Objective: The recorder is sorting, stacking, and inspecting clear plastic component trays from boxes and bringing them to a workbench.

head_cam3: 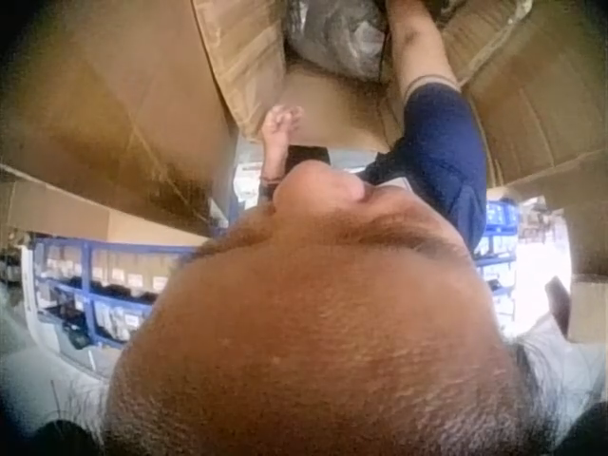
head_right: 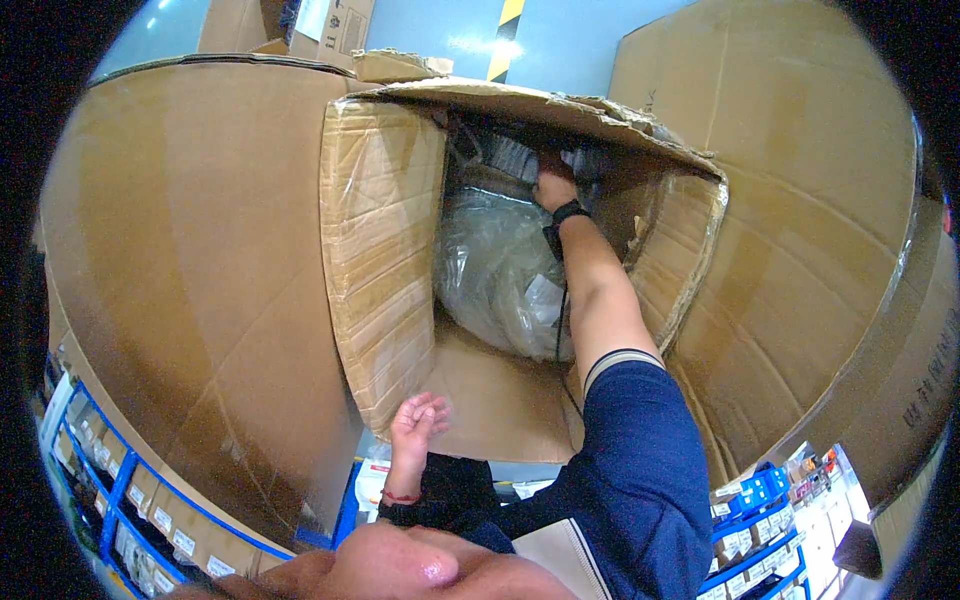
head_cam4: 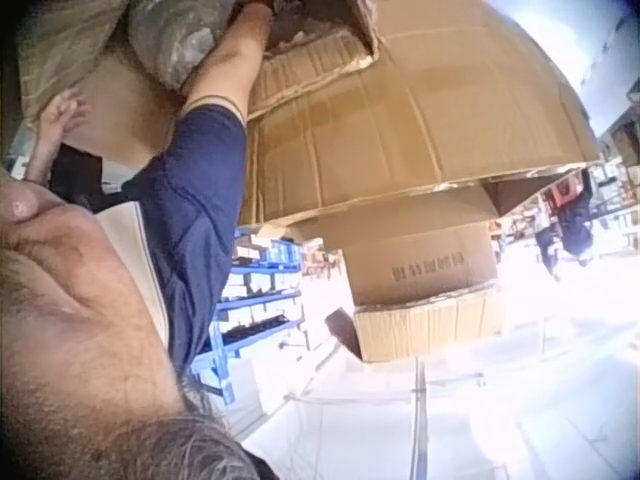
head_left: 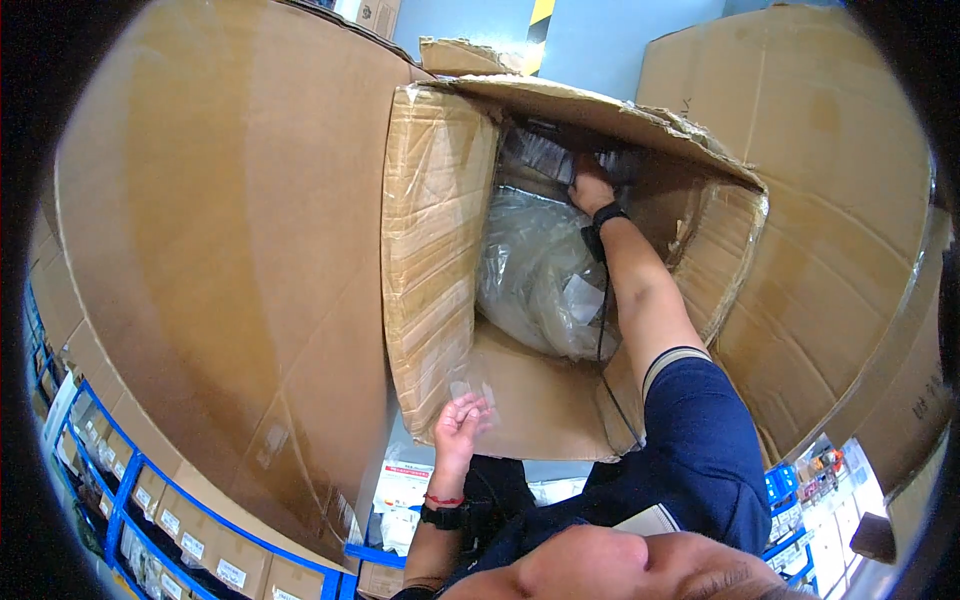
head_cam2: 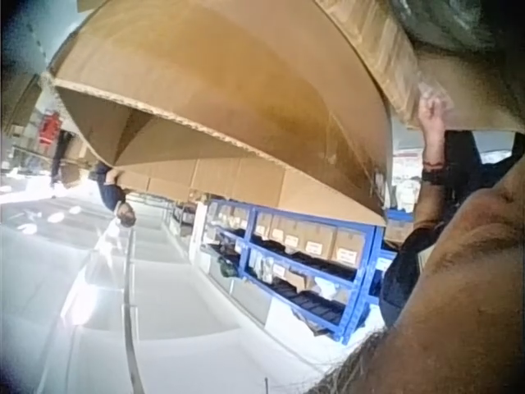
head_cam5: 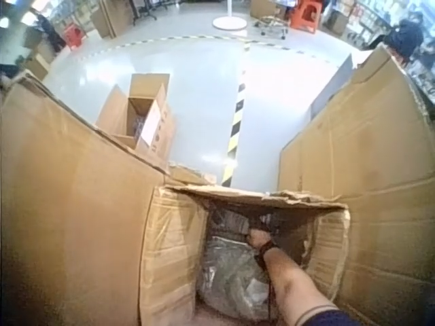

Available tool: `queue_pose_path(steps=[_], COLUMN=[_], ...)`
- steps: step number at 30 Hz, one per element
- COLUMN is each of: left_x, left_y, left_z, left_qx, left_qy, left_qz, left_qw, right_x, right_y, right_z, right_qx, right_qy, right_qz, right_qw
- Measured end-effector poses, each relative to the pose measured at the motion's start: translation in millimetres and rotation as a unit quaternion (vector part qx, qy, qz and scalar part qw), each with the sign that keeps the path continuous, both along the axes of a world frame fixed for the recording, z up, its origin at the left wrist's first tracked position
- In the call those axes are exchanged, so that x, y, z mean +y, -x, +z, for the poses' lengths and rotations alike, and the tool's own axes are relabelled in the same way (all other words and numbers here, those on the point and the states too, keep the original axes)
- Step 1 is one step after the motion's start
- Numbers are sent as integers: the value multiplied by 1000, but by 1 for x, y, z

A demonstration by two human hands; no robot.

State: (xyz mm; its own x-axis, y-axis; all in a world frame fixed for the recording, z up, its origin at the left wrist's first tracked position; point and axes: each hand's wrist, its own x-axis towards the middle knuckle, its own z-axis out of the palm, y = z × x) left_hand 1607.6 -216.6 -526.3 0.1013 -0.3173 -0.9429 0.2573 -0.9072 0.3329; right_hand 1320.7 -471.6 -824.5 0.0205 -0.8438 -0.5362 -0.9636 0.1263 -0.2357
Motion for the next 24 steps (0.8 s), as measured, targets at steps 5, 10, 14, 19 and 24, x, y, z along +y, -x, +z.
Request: queue_pose_path(steps=[5,10,14,19,24], left_x=[-2,3,7,12,15], left_y=[8,13,14,13,15], left_z=[-4,-5,-6,-5,-10], left_qx=[14,13,20,10,25], left_qy=[22,19,17,15,18], left_qz=[-14,-16,-12,-22,-16], left_qw=[1000,1000,1000,1000,999], right_x=[18,-2,-3,-1,-9], right_y=[23,0,8,-1,0], right_z=[-45,-44,-52,-45,-39], right_qx=[-61,-83,-45,-37,-8], right_qy=[56,38,41,29,-17], right_qz=[-123,-202,-234,-223,-229], right_qw=[989,975,970,974,973])
